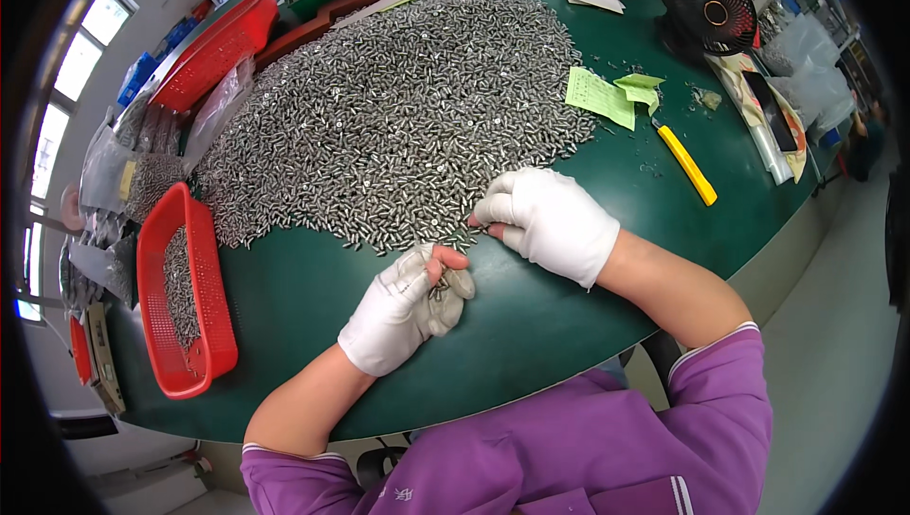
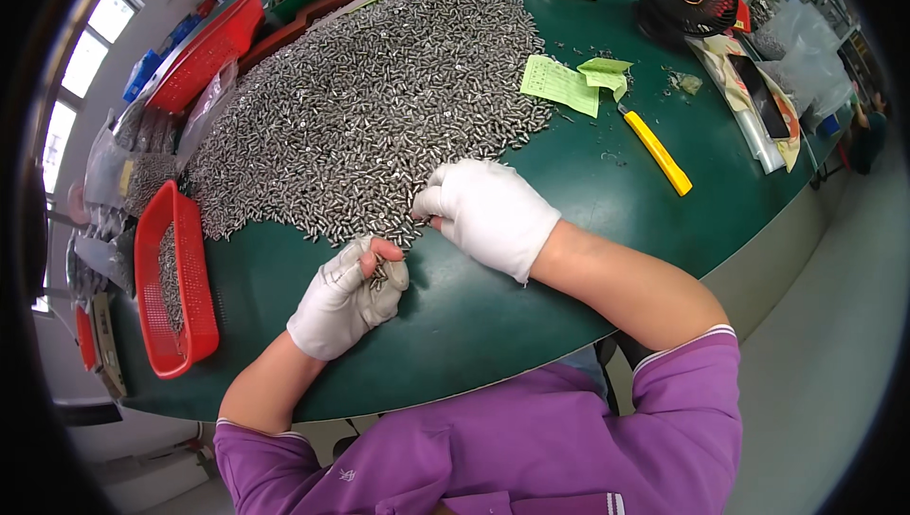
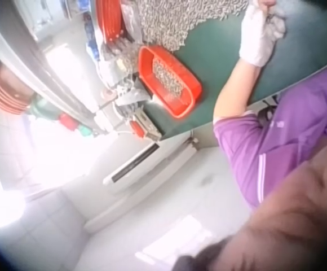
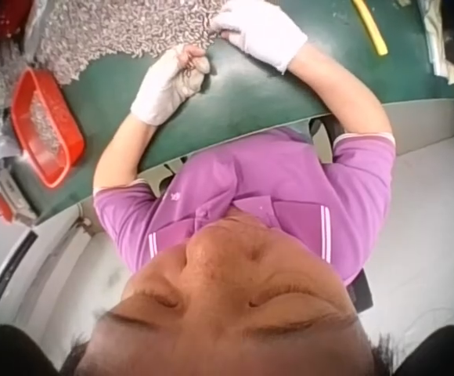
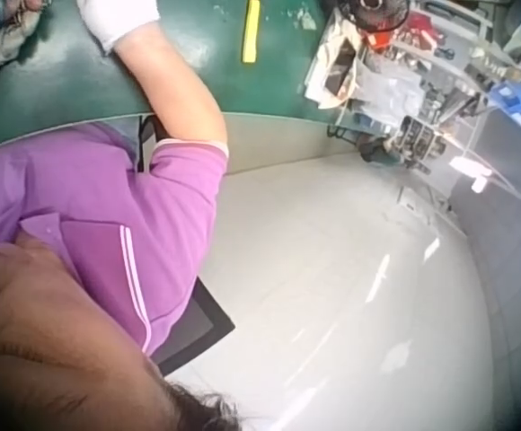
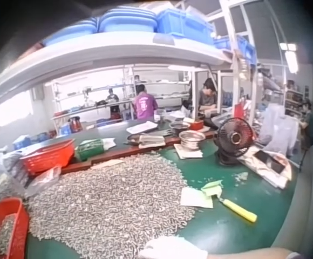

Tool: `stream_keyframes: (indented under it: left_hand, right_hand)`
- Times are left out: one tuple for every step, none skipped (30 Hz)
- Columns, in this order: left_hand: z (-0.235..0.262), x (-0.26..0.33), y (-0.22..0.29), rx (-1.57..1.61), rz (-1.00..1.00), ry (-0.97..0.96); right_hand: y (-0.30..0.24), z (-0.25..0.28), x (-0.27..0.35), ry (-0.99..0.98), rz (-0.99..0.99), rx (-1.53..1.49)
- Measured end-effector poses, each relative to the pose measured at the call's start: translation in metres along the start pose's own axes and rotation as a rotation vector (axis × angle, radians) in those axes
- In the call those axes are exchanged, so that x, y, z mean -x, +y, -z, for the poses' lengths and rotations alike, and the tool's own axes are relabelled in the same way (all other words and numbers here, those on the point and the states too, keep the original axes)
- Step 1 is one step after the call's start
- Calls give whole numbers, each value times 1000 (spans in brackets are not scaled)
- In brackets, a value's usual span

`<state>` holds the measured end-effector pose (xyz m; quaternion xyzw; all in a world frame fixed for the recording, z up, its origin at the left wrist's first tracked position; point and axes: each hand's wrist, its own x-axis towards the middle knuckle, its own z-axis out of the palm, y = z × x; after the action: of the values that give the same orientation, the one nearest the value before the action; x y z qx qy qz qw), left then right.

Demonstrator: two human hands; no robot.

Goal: Sorting and inspecting a large pile of small metallic components on a workbench.

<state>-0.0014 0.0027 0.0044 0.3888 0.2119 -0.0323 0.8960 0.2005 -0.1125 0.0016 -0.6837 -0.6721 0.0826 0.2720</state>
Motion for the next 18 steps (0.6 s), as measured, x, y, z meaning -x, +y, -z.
stream_keyframes:
  left_hand:
    - [0, 0, -1, -11, -9, 16]
    - [0, 0, -1, -21, -18, 33]
    - [1, 0, -2, -20, -16, 30]
    - [2, 0, -2, -14, -15, 24]
    - [2, 0, -2, -8, -15, 18]
    - [1, 0, -3, -8, -13, 15]
    - [0, -1, -4, -21, -22, 37]
    - [-1, -1, -4, -33, -31, 58]
    - [-1, -1, -4, -33, -30, 59]
    - [-1, 0, -3, -30, -26, 57]
    - [-1, 0, -3, -27, -21, 55]
    - [-1, 0, -3, -26, -21, 54]
    - [-1, 0, -3, -26, -19, 52]
    - [-1, 0, -3, -26, -17, 49]
    - [-1, 0, -3, -25, -18, 49]
    - [-1, 0, -3, -32, -14, 55]
    - [0, 0, -3, -39, -10, 61]
    - [0, -1, -3, -39, -11, 61]
  right_hand:
    - [-1, 4, -1, -15, -19, -6]
    - [-2, 8, -1, -31, -37, -11]
    - [-2, 11, -1, -31, -40, -9]
    - [-2, 15, -1, -1, -41, 23]
    - [-1, 17, -1, 28, -41, 56]
    - [1, 18, 0, 27, -37, 49]
    - [1, 18, 0, 27, -39, 51]
    - [2, 16, 1, 18, -21, 53]
    - [2, 14, 1, 7, -1, 51]
    - [3, 11, 1, 7, 0, 50]
    - [5, 8, 0, -17, 31, 76]
    - [5, 7, 0, -41, 62, 104]
    - [4, 7, 0, -41, 62, 105]
    - [4, 7, 0, -28, 114, 147]
    - [4, 7, -1, -15, 166, 188]
    - [2, 8, -1, -15, 167, 188]
    - [0, 10, -1, -47, 181, 210]
    - [-2, 11, -1, -79, 194, 232]
